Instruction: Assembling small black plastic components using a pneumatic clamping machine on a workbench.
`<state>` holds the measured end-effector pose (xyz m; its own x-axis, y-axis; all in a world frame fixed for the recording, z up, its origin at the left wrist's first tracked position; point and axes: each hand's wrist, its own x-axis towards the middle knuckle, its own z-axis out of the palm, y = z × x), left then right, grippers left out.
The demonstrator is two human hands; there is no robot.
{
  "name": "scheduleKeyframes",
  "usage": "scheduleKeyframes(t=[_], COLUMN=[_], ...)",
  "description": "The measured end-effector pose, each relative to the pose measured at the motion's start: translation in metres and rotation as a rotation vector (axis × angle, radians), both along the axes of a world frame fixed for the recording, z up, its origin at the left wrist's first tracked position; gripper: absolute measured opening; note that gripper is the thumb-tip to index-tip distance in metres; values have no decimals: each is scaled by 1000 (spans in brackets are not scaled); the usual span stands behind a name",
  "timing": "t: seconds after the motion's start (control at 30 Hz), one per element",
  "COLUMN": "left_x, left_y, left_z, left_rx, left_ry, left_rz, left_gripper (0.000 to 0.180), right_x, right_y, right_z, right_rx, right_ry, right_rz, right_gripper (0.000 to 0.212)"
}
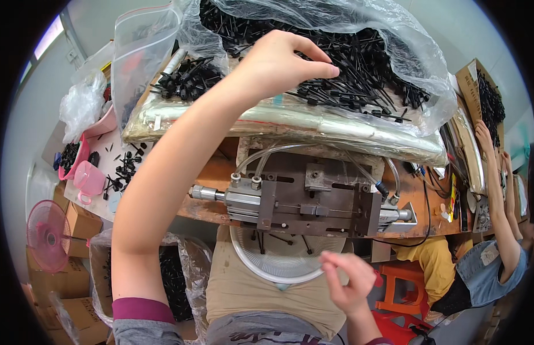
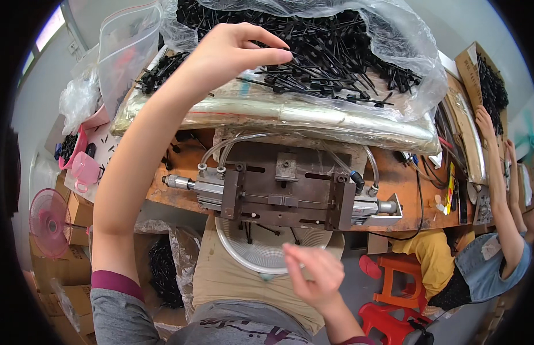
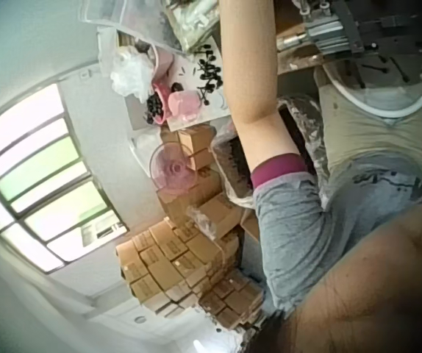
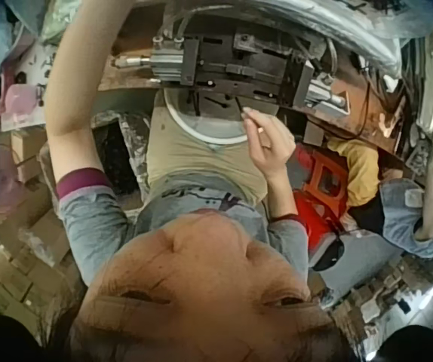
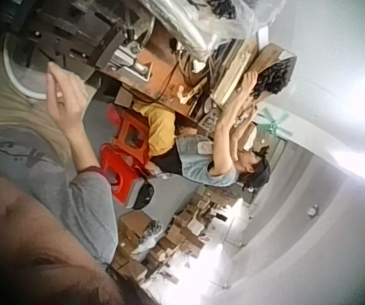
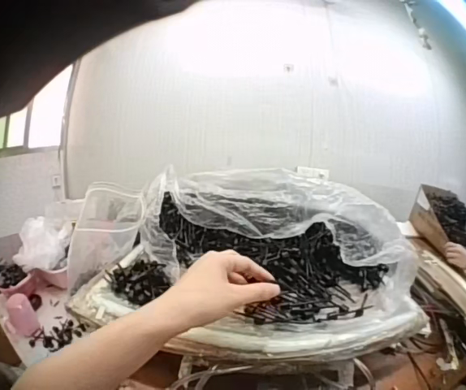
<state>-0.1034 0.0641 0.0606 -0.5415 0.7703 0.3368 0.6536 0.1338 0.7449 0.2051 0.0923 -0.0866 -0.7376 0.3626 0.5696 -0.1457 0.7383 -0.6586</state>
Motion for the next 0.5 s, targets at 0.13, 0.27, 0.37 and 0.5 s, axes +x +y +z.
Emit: scheduleKeyframes(t=[0.13,0.27,0.37,0.5], left_x=[25,73,110,136], left_y=[-31,-64,-90,-98], left_z=[-3,-23,-46,-77], left_rx=[183,240,185,106], left_ry=[53,386,412,419], left_rz=[-130,-208,-256,-310], left_gripper=[27,25,30,30], right_x=[-30,-71,-112,-154], right_y=[42,85,108,144], right_z=[37,73,96,120], right_rx=[222,342,487,706], right_ry=[129,141,148,-115], right_rz=[-138,-263,-233,-217], right_gripper=[20,22,23,32])
